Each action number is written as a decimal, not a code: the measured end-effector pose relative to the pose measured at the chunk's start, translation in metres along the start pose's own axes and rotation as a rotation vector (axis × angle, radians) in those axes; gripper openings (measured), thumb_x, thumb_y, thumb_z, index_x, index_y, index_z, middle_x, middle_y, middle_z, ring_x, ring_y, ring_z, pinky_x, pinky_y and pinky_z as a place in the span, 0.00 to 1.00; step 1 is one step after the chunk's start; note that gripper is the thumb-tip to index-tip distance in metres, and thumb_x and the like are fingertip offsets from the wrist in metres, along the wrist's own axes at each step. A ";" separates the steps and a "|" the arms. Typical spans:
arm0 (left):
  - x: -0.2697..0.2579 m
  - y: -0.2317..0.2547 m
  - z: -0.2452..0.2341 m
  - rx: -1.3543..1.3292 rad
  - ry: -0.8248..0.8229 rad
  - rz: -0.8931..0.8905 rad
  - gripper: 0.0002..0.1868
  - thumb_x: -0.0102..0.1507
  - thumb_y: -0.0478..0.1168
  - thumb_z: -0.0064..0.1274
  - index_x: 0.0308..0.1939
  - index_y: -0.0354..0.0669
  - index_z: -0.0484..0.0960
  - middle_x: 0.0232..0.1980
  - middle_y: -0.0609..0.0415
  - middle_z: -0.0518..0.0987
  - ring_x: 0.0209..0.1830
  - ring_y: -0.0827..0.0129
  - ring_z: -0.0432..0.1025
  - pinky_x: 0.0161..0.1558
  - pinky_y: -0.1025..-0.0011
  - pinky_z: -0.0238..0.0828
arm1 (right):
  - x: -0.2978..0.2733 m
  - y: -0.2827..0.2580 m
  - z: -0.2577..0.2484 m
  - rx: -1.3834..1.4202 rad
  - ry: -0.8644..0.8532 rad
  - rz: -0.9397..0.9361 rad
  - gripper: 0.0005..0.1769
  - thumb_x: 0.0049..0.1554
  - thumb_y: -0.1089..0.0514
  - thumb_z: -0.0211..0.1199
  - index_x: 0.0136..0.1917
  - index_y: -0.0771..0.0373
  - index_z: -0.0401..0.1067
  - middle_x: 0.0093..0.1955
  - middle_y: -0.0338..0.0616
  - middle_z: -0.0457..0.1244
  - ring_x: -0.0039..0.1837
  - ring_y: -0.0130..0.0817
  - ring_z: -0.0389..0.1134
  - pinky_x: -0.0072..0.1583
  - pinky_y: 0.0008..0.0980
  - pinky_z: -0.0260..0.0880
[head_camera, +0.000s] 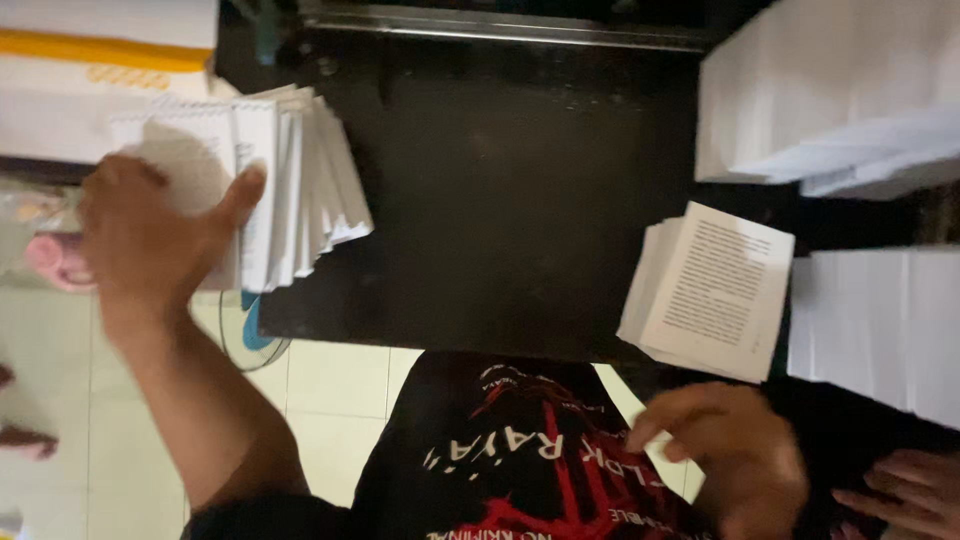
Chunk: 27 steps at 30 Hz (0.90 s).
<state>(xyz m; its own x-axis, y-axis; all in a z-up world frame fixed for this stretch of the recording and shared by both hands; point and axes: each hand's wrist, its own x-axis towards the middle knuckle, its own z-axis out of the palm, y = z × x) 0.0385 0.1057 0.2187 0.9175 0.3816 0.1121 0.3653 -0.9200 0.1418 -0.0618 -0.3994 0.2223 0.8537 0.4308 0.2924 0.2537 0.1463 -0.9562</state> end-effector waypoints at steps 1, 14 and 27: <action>0.000 0.011 -0.009 -0.009 -0.006 0.022 0.46 0.66 0.76 0.66 0.49 0.29 0.75 0.48 0.36 0.77 0.51 0.36 0.68 0.49 0.45 0.62 | -0.013 0.004 -0.016 -0.013 0.021 0.002 0.28 0.63 0.26 0.63 0.51 0.52 0.77 0.47 0.49 0.73 0.46 0.39 0.79 0.52 0.32 0.80; -0.120 0.225 0.084 -1.107 -0.490 0.438 0.24 0.62 0.42 0.59 0.61 0.45 0.73 0.57 0.50 0.78 0.49 0.66 0.76 0.49 0.70 0.74 | -0.044 0.048 -0.047 -1.148 0.632 0.285 0.23 0.60 0.69 0.69 0.67 0.79 0.73 0.66 0.67 0.65 0.67 0.56 0.67 0.70 0.47 0.65; -0.179 0.320 0.138 -1.283 -0.632 0.378 0.21 0.65 0.43 0.58 0.57 0.34 0.82 0.49 0.36 0.80 0.52 0.39 0.77 0.50 0.50 0.75 | -0.054 0.065 -0.051 -0.930 0.737 0.236 0.22 0.59 0.62 0.72 0.65 0.73 0.74 0.64 0.69 0.65 0.66 0.67 0.67 0.68 0.55 0.65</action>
<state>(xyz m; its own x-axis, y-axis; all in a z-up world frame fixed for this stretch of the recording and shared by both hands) 0.0132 -0.2695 0.1080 0.9621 -0.2681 -0.0500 0.0184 -0.1191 0.9927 -0.0679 -0.4586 0.1433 0.9004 -0.2951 0.3198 0.0279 -0.6942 -0.7192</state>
